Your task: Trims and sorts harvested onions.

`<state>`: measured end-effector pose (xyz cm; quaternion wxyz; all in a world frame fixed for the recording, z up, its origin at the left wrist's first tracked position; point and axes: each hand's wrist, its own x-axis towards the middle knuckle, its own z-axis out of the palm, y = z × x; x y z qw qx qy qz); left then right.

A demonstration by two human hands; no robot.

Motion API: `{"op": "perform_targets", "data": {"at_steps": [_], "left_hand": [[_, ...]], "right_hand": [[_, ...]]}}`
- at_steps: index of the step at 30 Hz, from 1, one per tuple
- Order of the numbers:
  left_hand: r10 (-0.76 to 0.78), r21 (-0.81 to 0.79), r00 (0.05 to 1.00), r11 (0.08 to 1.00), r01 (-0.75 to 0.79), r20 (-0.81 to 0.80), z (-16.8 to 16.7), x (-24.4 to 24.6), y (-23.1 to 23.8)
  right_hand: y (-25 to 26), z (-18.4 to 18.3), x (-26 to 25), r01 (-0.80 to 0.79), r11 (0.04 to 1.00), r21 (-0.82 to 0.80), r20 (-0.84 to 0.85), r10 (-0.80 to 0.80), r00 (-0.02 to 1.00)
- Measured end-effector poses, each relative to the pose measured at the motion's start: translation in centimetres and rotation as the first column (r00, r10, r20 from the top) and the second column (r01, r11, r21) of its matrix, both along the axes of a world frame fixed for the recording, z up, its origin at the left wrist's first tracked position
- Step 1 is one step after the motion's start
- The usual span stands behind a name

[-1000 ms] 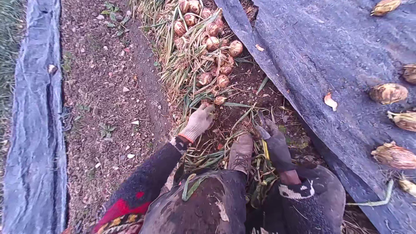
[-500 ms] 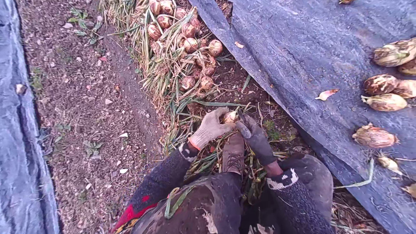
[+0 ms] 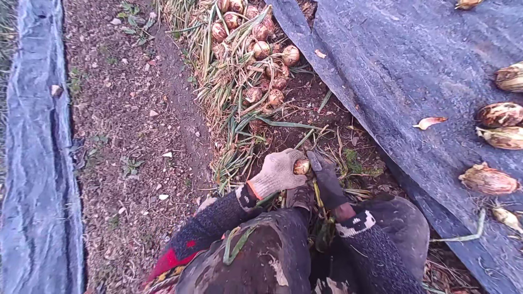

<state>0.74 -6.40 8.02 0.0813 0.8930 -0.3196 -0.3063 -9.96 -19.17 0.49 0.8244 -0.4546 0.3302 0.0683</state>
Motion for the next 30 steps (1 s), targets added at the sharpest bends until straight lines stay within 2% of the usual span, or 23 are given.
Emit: {"op": "perform_targets", "data": {"at_steps": [2,3,4,5,6,7,8,9,10,11,12,13,14,15,17,19,21,23,25,28,30], "left_hand": [[0.062,0.058,0.984,0.996,-0.072,0.165,-0.8,1.0,1.6],[0.144,0.082,0.961,0.982,-0.168,0.238,-1.7,2.5,3.0],[0.264,0.077,0.929,0.953,-0.292,0.257,-2.5,4.3,4.5],[0.395,0.028,0.893,0.912,-0.410,0.218,-3.1,6.0,6.1],[0.519,-0.080,0.851,0.854,-0.514,0.077,-3.1,6.9,7.2],[0.578,-0.236,0.800,0.764,-0.600,-0.163,-2.3,7.1,7.5],[0.491,-0.374,0.743,0.652,-0.660,-0.455,-0.8,6.9,6.7],[0.284,-0.437,0.685,0.594,-0.675,-0.671,1.1,6.3,5.4],[0.097,-0.477,0.653,0.604,-0.639,-0.751,2.8,5.4,4.1],[0.027,-0.509,0.689,0.653,-0.561,-0.724,3.7,4.7,3.1],[0.095,-0.484,0.782,0.737,-0.472,-0.616,3.6,4.5,2.7],[0.263,-0.375,0.862,0.817,-0.438,-0.434,2.2,4.8,3.0],[0.444,-0.230,0.869,0.842,-0.489,-0.220,-0.3,5.7,3.6],[0.574,-0.094,0.819,0.815,-0.572,-0.011,-3.3,7.2,4.4],[0.666,0.060,0.682,0.701,-0.711,0.303,-8.8,10.9,6.1],[0.701,0.086,0.577,0.602,-0.794,0.419,-11.8,13.6,6.0],[0.715,0.119,0.526,0.538,-0.835,0.461,-12.5,15.2,4.9],[0.724,0.121,0.510,0.519,-0.846,0.464,-12.6,15.9,4.4],[0.721,0.083,0.582,0.600,-0.796,0.375,-11.7,15.2,5.0],[0.640,-0.052,0.754,0.766,-0.640,0.146,-9.7,10.8,6.4],[0.605,-0.163,0.795,0.780,-0.604,-0.044,-7.8,7.5,6.8]], "right_hand": [[0.1,1.2,-0.7,0.019,0.977,0.212,0.056,-0.032,0.998],[-0.2,2.2,-1.2,0.024,0.971,0.239,0.115,-0.053,0.992],[-0.5,3.0,-1.6,0.039,0.987,0.155,0.141,-0.061,0.988],[-0.5,3.0,-1.9,0.057,0.998,-0.002,0.129,-0.056,0.990],[-0.2,2.2,-2.2,0.049,0.986,-0.162,0.075,-0.037,0.996],[0.1,1.1,-2.4,-0.019,0.962,-0.274,0.004,0.021,1.000],[0.2,0.0,-2.3,-0.128,0.941,-0.312,-0.055,0.116,0.992],[0.4,-0.6,-2.1,-0.223,0.934,-0.279,-0.088,0.206,0.974],[0.7,-0.7,-1.9,-0.273,0.936,-0.223,-0.095,0.258,0.962],[0.9,-0.6,-1.6,-0.302,0.936,-0.181,-0.102,0.287,0.952],[0.7,-0.5,-1.4,-0.325,0.931,-0.166,-0.126,0.307,0.943],[0.5,-0.6,-1.3,-0.336,0.926,-0.172,-0.152,0.312,0.938],[0.1,-0.9,-1.3,-0.341,0.922,-0.183,-0.174,0.311,0.934],[-0.2,-1.4,-1.3,-0.342,0.918,-0.200,-0.187,0.307,0.933],[-0.6,-1.6,-1.3,-0.309,0.925,-0.220,-0.176,0.274,0.946],[-0.9,-1.6,-0.8,-0.265,0.939,-0.221,-0.153,0.234,0.960],[-0.9,-1.6,-0.2,-0.267,0.941,-0.210,-0.150,0.238,0.959],[-1.0,-1.7,0.2,-0.273,0.939,-0.211,-0.146,0.246,0.958],[-1.3,-1.7,0.4,-0.253,0.941,-0.224,-0.129,0.228,0.965],[-2.1,-1.8,0.3,-0.262,0.915,-0.308,-0.138,0.229,0.964],[-2.2,-2.1,0.1,-0.267,0.892,-0.364,-0.161,0.222,0.962]]}}
